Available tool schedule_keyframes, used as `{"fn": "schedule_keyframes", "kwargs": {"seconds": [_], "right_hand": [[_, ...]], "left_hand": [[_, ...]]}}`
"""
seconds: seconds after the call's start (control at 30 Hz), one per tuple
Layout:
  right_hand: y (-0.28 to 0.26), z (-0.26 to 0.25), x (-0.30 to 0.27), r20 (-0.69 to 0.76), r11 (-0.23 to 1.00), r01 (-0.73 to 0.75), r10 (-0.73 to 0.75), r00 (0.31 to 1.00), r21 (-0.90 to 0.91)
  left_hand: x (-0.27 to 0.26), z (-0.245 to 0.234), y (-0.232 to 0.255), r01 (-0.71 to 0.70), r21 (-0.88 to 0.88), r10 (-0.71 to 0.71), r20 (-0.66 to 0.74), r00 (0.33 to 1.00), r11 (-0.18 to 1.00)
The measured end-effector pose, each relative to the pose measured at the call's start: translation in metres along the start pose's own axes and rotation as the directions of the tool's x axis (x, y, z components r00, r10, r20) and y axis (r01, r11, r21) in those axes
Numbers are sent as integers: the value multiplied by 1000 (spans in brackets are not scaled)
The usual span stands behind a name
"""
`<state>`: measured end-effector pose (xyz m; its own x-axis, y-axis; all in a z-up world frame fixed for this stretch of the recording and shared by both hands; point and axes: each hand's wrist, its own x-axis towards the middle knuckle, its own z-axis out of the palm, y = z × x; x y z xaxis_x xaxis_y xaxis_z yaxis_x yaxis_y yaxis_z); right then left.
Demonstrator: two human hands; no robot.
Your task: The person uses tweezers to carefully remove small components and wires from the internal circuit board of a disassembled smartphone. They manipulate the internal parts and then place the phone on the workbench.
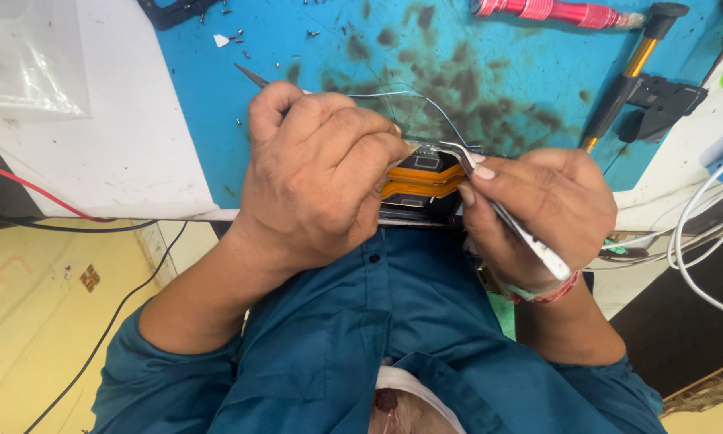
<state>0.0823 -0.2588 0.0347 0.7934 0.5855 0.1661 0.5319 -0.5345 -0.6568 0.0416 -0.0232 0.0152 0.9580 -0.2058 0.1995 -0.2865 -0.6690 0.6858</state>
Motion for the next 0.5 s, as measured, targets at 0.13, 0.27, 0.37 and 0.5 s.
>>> {"fn": "schedule_keyframes", "kwargs": {"seconds": [0.13,0.27,0.37,0.5], "right_hand": [[-15,-5,-1,56,995,16,-11,998,-100],[-20,-3,-2,57,994,-29,35,998,-107],[-11,3,2,-25,994,-90,92,995,66],[-4,4,2,29,907,-300,306,952,295]], "left_hand": [[1,0,0,-16,-6,15,-12,1000,1000],[1,0,-1,-39,-23,38,-18,999,999],[-1,0,-2,-51,-29,51,-15,999,998],[0,0,-1,-60,-26,59,-27,998,998]]}}
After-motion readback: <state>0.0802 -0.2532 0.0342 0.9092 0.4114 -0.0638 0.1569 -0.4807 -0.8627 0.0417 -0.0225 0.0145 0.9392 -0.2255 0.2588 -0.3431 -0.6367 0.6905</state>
